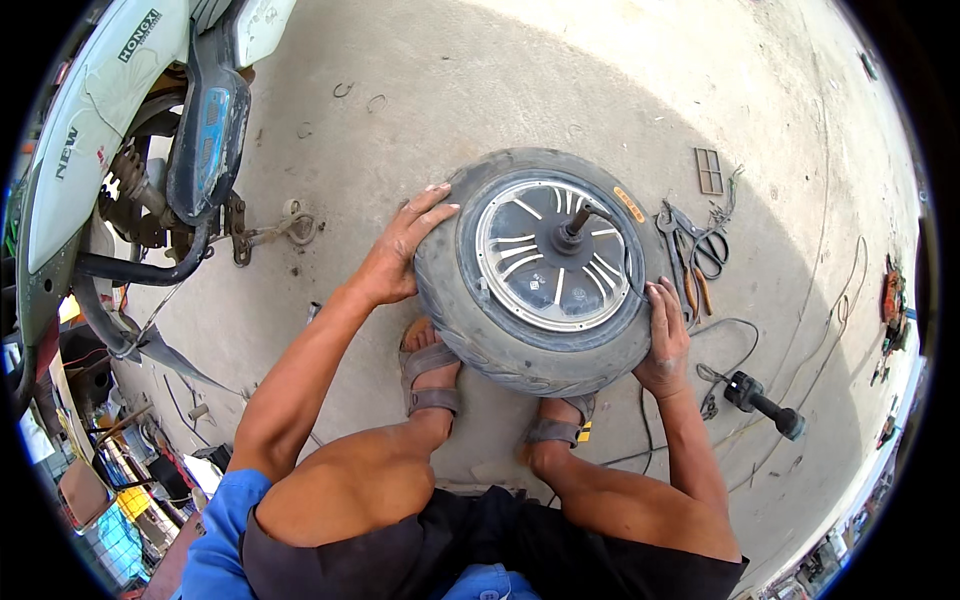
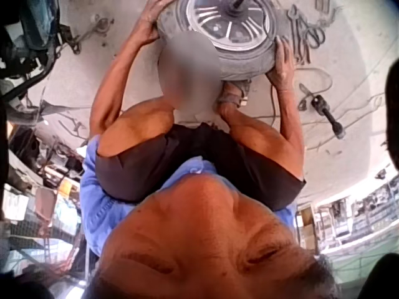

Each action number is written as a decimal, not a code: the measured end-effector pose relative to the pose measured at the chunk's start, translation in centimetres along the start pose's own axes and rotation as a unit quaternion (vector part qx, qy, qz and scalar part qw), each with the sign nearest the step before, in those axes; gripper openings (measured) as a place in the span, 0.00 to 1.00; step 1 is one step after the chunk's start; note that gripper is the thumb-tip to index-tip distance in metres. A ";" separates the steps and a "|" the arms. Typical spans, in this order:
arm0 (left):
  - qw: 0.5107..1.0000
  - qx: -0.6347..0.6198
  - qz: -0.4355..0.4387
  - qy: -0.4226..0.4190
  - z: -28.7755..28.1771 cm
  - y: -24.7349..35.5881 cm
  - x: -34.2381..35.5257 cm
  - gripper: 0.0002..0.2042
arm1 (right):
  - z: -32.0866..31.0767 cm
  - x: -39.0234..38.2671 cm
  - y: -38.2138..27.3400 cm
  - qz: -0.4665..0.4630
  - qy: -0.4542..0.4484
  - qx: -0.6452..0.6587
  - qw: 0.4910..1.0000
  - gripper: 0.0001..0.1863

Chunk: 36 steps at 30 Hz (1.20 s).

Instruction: The person uses a power drill to remove a bolt from a scooter wheel. They then use a hammer to tap the wheel hub and inspect the tire and rim by rotating it.

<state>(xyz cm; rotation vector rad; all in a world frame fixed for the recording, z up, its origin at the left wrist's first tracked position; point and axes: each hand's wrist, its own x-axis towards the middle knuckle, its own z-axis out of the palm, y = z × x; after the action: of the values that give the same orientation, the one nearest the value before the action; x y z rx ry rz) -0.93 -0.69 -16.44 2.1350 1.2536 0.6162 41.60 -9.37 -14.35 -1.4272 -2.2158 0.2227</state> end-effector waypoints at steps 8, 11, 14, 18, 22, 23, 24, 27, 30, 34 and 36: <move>0.989 -0.148 -0.026 0.005 -3.4 2.2 8.7 0.48 | -5.0 7.0 3.5 0.076 -0.053 0.044 0.995 0.47; 0.982 -0.188 -0.020 0.008 -3.5 3.3 11.3 0.49 | -7.6 8.6 5.3 0.066 -0.033 0.067 0.995 0.46; 0.979 -0.203 0.004 0.025 -3.8 4.4 10.1 0.44 | -9.0 8.1 3.9 0.055 -0.007 0.097 0.994 0.45; 0.971 -0.234 -0.035 0.030 -3.6 6.1 7.5 0.43 | -9.4 5.2 1.9 0.079 0.033 0.111 0.990 0.43; 0.973 -0.225 -0.028 0.035 -4.3 7.1 8.5 0.43 | -10.9 5.7 2.9 0.087 0.015 0.118 0.989 0.42; 0.975 -0.219 -0.022 0.031 -4.4 7.2 9.0 0.42 | -11.3 5.9 3.3 0.081 0.016 0.113 0.990 0.44; 0.978 -0.203 -0.016 0.038 -4.3 6.9 9.5 0.45 | -11.5 6.2 3.7 0.075 0.017 0.108 0.991 0.45; 0.977 -0.210 -0.028 0.030 -1.0 5.2 8.5 0.45 | -8.7 3.8 5.9 0.077 0.022 0.108 0.991 0.45; 0.977 -0.203 -0.038 0.049 0.1 4.6 9.8 0.44 | -6.4 3.6 7.9 0.085 0.052 0.132 0.986 0.43; 0.974 -0.213 -0.045 0.053 0.3 4.6 11.0 0.42 | -5.5 4.0 8.8 0.106 0.075 0.130 0.983 0.48; 0.975 -0.208 -0.056 0.049 -0.1 4.6 12.0 0.39 | -5.4 4.9 9.4 0.102 0.079 0.124 0.984 0.51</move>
<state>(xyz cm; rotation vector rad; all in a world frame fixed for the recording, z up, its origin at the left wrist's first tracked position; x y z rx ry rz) 7.28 8.14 -12.05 1.6957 1.1654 0.8597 50.23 -1.56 -11.87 -1.4769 -1.8436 0.4243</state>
